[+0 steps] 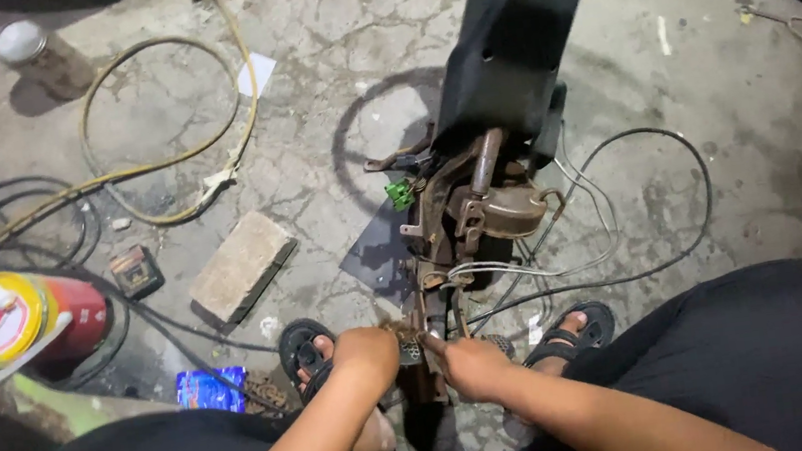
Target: The person scrubs a rusty mechanical component attached to a vehicle frame using a wire brush. They then use a small paintbrush to apply a liquid from a red container onto the same part.
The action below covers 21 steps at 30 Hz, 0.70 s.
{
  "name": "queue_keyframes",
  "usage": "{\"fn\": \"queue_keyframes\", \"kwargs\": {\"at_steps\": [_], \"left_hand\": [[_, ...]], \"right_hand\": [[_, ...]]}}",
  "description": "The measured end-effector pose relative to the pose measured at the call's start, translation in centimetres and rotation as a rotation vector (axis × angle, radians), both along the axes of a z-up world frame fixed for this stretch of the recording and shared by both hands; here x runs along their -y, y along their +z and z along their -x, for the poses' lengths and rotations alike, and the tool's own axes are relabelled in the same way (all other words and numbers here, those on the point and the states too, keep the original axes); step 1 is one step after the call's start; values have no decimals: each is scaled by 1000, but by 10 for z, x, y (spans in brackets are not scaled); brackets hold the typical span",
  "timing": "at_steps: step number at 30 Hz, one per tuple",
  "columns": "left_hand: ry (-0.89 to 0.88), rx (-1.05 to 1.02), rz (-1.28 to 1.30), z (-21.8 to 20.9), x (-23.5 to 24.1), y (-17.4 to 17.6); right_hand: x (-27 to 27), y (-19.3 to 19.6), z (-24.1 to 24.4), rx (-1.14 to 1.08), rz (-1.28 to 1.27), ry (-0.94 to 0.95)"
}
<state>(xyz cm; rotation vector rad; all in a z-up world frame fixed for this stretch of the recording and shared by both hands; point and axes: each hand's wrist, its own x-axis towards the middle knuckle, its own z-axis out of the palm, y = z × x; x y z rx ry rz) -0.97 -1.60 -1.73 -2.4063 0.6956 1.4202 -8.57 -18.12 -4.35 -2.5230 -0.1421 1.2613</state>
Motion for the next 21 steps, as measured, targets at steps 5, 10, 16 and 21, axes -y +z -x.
{"fn": "queue_keyframes", "kwargs": {"at_steps": [5,10,16,21], "left_hand": [[-3,23,-1,3,1,-16],[-6,4,18,3,-5,-12],[-13,319,283,18,-12,-67],[-9,273,272,7,-9,-47]], "right_hand": [[0,-16,-16,23,8,-23],[-8,-22,2,49,3,51],[16,-70,-14,198,48,178],[1,27,-15,225,60,165]]}}
